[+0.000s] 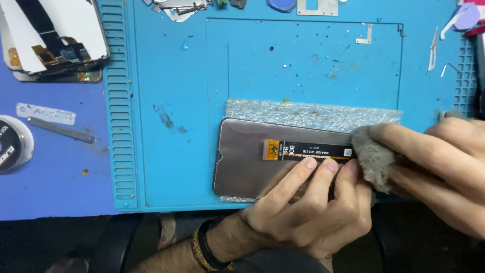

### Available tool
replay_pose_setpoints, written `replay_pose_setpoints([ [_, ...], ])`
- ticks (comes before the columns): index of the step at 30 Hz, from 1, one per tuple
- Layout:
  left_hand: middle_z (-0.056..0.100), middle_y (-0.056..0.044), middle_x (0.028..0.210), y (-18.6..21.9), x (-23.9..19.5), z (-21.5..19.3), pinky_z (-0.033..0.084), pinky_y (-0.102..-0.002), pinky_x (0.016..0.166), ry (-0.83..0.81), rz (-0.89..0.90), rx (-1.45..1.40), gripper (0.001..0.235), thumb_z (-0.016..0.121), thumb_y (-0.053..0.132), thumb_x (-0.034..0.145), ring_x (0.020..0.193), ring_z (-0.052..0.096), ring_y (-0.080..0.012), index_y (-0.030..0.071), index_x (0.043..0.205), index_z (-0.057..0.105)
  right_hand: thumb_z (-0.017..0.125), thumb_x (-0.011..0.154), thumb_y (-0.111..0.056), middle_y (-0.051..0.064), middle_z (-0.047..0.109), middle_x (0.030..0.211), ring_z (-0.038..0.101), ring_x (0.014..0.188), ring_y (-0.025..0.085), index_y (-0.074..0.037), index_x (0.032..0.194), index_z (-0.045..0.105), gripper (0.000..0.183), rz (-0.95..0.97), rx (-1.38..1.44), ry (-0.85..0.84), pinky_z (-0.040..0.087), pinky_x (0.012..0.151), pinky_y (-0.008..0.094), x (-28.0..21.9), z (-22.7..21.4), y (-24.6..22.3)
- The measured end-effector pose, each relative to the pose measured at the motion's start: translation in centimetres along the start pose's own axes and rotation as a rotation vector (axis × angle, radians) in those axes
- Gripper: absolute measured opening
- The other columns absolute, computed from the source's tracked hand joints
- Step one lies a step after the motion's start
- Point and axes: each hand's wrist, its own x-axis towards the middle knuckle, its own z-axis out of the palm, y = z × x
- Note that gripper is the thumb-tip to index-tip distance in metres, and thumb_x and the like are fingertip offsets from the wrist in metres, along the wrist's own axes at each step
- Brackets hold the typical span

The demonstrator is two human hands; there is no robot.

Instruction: The person wipes a rectangular electronic component with a grey cloth, then uses a white cloth to wipe the same component. The person repeatedly wipes the component's surface and edges, occasionally lifting and repositioning it on the workbench.

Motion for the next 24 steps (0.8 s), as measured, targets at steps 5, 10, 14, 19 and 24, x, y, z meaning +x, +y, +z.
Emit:
replay_pose_setpoints([
  [5, 0.071, 0.017, 0.113, -0.4, 0.0, -0.1, 0.055, -0.015, 0.104, 0.007, 0.024, 0.044, 0.009, 0.064, 0.024, 0.116, 0.107, 0.066, 0.0004, 0.030, 0.114, 0.071, 0.053, 0.097, -0.021, 0.020, 0.064, 0.147, 0.057, 0.066, 0.032, 0.000, 0.112, 0.066, 0.029, 0.103, -0.002, -0.032, 0.050, 0.056, 0.048, 0.3, 0.1, -0.2],
  [10, 0.071, 0.016, 0.114, -0.5, -0.1, -0.5, 0.057, -0.015, 0.105, 0.001, 0.006, 0.019, 0.007, 0.067, 0.024, 0.117, 0.108, 0.066, -0.0005, 0.029, 0.114, 0.072, 0.054, 0.096, -0.014, 0.023, 0.059, 0.151, 0.054, 0.071, 0.032, 0.004, 0.114, 0.057, 0.026, 0.220, 0.169, -0.004, 0.049, 0.066, 0.043, -1.6, 0.9, -1.0],
  [14, 0.070, 0.014, 0.111, -0.7, 0.0, -0.6, 0.057, -0.015, 0.105, 0.003, 0.023, 0.020, 0.017, 0.056, 0.023, 0.116, 0.109, 0.066, -0.0020, 0.029, 0.112, 0.072, 0.052, 0.097, -0.017, 0.025, 0.060, 0.148, 0.058, 0.072, 0.033, 0.004, 0.113, 0.060, 0.028, 0.093, 0.106, -0.026, 0.054, 0.063, 0.046, 1.4, -0.3, 0.2],
  [19, 0.072, 0.016, 0.114, -0.1, -0.1, -0.4, 0.058, -0.016, 0.103, 0.021, -0.019, 0.000, 0.005, 0.070, 0.026, 0.115, 0.106, 0.067, -0.0013, 0.029, 0.113, 0.073, 0.055, 0.095, -0.015, 0.015, 0.061, 0.151, 0.047, 0.067, 0.028, -0.001, 0.114, 0.061, 0.024, 0.402, 0.196, -0.040, 0.045, 0.066, 0.041, -1.9, 0.5, -1.5],
  [24, 0.072, 0.015, 0.113, 0.0, 0.3, -0.5, 0.058, -0.016, 0.103, 0.001, 0.003, 0.003, 0.008, 0.068, 0.023, 0.115, 0.107, 0.068, -0.0014, 0.028, 0.113, 0.073, 0.055, 0.096, -0.013, 0.035, 0.062, 0.141, 0.057, 0.064, 0.034, 0.009, 0.105, 0.060, 0.024, 0.036, 0.093, 0.013, 0.052, 0.060, 0.046, 0.5, -0.8, -0.6],
])
